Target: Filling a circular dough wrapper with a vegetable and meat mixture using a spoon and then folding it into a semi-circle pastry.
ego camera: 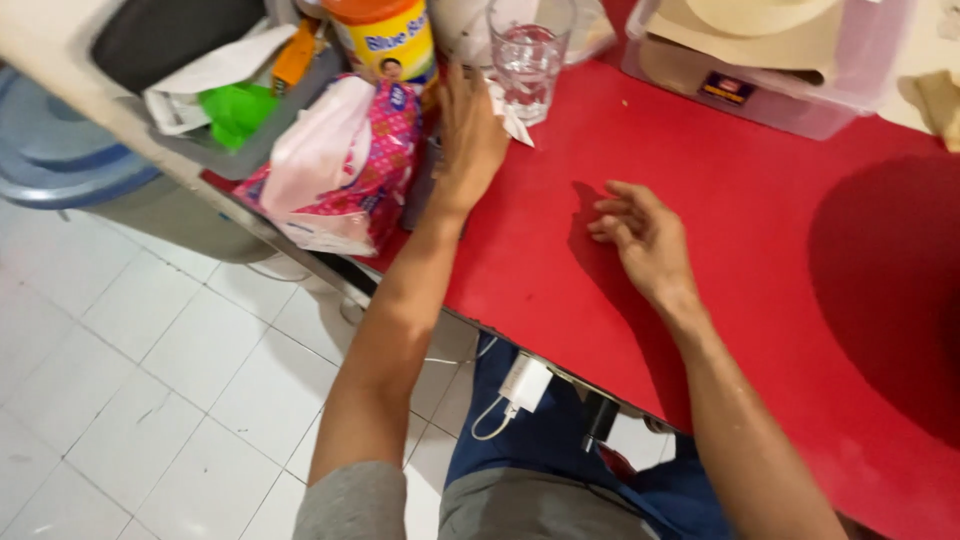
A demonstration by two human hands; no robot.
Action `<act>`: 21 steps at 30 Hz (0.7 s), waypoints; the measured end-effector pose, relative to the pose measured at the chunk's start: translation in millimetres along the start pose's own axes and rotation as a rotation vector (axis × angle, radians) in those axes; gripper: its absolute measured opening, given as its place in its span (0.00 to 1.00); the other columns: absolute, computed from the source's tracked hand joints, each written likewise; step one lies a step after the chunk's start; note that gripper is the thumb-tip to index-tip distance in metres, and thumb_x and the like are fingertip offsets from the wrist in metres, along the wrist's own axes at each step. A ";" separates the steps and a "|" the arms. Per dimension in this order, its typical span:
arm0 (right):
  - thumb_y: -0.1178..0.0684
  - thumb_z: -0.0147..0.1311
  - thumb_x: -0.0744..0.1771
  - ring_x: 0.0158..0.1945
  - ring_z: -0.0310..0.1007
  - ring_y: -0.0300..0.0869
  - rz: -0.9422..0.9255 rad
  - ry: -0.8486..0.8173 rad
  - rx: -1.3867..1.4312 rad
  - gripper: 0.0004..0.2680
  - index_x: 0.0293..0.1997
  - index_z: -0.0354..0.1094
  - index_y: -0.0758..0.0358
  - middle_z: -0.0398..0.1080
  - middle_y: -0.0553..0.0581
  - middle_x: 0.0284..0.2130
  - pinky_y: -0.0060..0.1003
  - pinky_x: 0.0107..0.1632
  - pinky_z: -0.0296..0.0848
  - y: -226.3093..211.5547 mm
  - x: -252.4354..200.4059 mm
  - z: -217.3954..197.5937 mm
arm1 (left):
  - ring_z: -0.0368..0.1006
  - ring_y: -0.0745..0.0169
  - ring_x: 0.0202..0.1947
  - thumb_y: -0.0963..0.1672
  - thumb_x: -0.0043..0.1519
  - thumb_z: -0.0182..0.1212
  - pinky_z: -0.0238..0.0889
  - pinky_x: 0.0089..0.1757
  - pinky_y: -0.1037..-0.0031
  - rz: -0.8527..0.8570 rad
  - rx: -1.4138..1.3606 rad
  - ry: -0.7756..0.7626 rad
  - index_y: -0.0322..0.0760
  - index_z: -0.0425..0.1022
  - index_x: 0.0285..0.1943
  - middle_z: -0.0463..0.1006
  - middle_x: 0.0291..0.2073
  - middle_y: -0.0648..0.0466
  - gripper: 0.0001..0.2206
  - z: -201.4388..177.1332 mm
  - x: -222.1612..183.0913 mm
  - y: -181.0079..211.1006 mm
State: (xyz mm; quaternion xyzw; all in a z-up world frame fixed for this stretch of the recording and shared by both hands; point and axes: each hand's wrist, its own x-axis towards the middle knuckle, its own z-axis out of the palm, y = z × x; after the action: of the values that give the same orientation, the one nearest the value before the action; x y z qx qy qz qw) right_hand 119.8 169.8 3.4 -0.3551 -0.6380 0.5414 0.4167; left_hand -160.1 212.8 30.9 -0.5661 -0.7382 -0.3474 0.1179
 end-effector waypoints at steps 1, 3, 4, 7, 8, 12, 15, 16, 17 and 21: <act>0.69 0.46 0.69 0.42 0.79 0.46 -0.019 -0.012 -0.018 0.15 0.63 0.61 0.67 0.72 0.64 0.45 0.35 0.47 0.80 -3.9 -0.8 -0.3 | 0.55 0.26 0.68 0.37 0.57 0.67 0.51 0.66 0.51 -0.029 -0.029 -0.076 0.26 0.63 0.67 0.55 0.70 0.30 0.28 -18.4 -5.2 11.1; 0.69 0.45 0.69 0.41 0.79 0.45 -0.027 -0.019 -0.035 0.15 0.63 0.61 0.67 0.72 0.64 0.46 0.34 0.46 0.81 -8.1 -0.2 0.1 | 0.47 0.25 0.74 0.38 0.60 0.70 0.48 0.69 0.48 -0.057 -0.059 -0.163 0.26 0.55 0.75 0.49 0.74 0.31 0.34 -45.6 -16.9 20.7; 0.69 0.44 0.69 0.41 0.79 0.45 -0.070 -0.011 -0.038 0.14 0.63 0.61 0.67 0.72 0.63 0.45 0.34 0.46 0.80 -8.3 -0.3 -2.2 | 0.51 0.31 0.71 0.40 0.60 0.71 0.54 0.64 0.47 0.005 -0.038 -0.119 0.32 0.61 0.72 0.57 0.72 0.38 0.31 -51.8 -23.9 22.3; 0.70 0.43 0.69 0.41 0.79 0.44 -0.136 0.016 -0.091 0.15 0.63 0.61 0.67 0.72 0.62 0.45 0.33 0.45 0.80 -12.8 0.0 -6.3 | 0.55 0.36 0.70 0.41 0.63 0.69 0.57 0.63 0.45 0.168 -0.114 -0.033 0.36 0.67 0.70 0.65 0.69 0.44 0.25 -76.9 -58.4 33.6; 0.70 0.42 0.69 0.40 0.79 0.43 -0.156 0.026 -0.141 0.15 0.63 0.61 0.67 0.72 0.61 0.44 0.33 0.44 0.80 -13.8 -4.5 -8.2 | 0.55 0.36 0.71 0.40 0.65 0.67 0.54 0.66 0.45 0.258 -0.209 0.009 0.34 0.67 0.70 0.66 0.69 0.44 0.23 -86.4 -77.0 39.1; 0.71 0.41 0.68 0.39 0.79 0.43 -0.199 0.084 -0.280 0.15 0.61 0.63 0.67 0.71 0.62 0.44 0.34 0.42 0.82 -27.2 -4.3 -8.6 | 0.52 0.39 0.73 0.42 0.65 0.64 0.51 0.65 0.45 0.282 -0.220 -0.103 0.40 0.68 0.71 0.65 0.70 0.47 0.23 -75.6 -136.5 55.0; 0.70 0.41 0.65 0.36 0.79 0.40 -0.297 0.068 -0.357 0.17 0.60 0.64 0.67 0.72 0.60 0.40 0.31 0.41 0.81 -29.0 -8.2 -6.5 | 0.48 0.37 0.74 0.44 0.66 0.63 0.49 0.66 0.44 0.283 -0.229 -0.217 0.37 0.68 0.71 0.61 0.72 0.45 0.23 -76.9 -161.7 65.2; 0.71 0.42 0.65 0.36 0.78 0.40 -0.323 0.051 -0.359 0.18 0.60 0.64 0.66 0.73 0.61 0.42 0.31 0.41 0.81 -33.8 -11.0 -3.1 | 0.45 0.39 0.76 0.43 0.69 0.64 0.48 0.68 0.43 0.275 -0.217 -0.211 0.37 0.66 0.73 0.58 0.74 0.46 0.23 -78.4 -162.6 65.8; 0.72 0.42 0.64 0.36 0.78 0.40 -0.349 0.033 -0.360 0.18 0.60 0.63 0.65 0.73 0.61 0.43 0.32 0.41 0.81 -39.2 -13.1 0.2 | 0.42 0.41 0.77 0.43 0.71 0.65 0.47 0.70 0.42 0.268 -0.205 -0.205 0.36 0.65 0.75 0.54 0.75 0.46 0.23 -80.2 -162.9 66.6; 0.68 0.46 0.64 0.30 0.78 0.40 -0.375 0.123 -0.468 0.08 0.43 0.69 0.68 0.77 0.57 0.37 0.33 0.31 0.73 -39.9 -11.7 -5.8 | 0.40 0.42 0.76 0.40 0.72 0.72 0.52 0.70 0.41 0.320 -0.185 -0.179 0.33 0.65 0.74 0.54 0.74 0.46 0.23 -70.2 -163.7 66.0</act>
State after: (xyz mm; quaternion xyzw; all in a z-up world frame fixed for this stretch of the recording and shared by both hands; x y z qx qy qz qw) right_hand 129.7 155.1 41.4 -0.3497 -0.7734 0.2707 0.4542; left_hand -60.7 51.7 14.4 -0.7133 -0.6114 -0.3386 0.0529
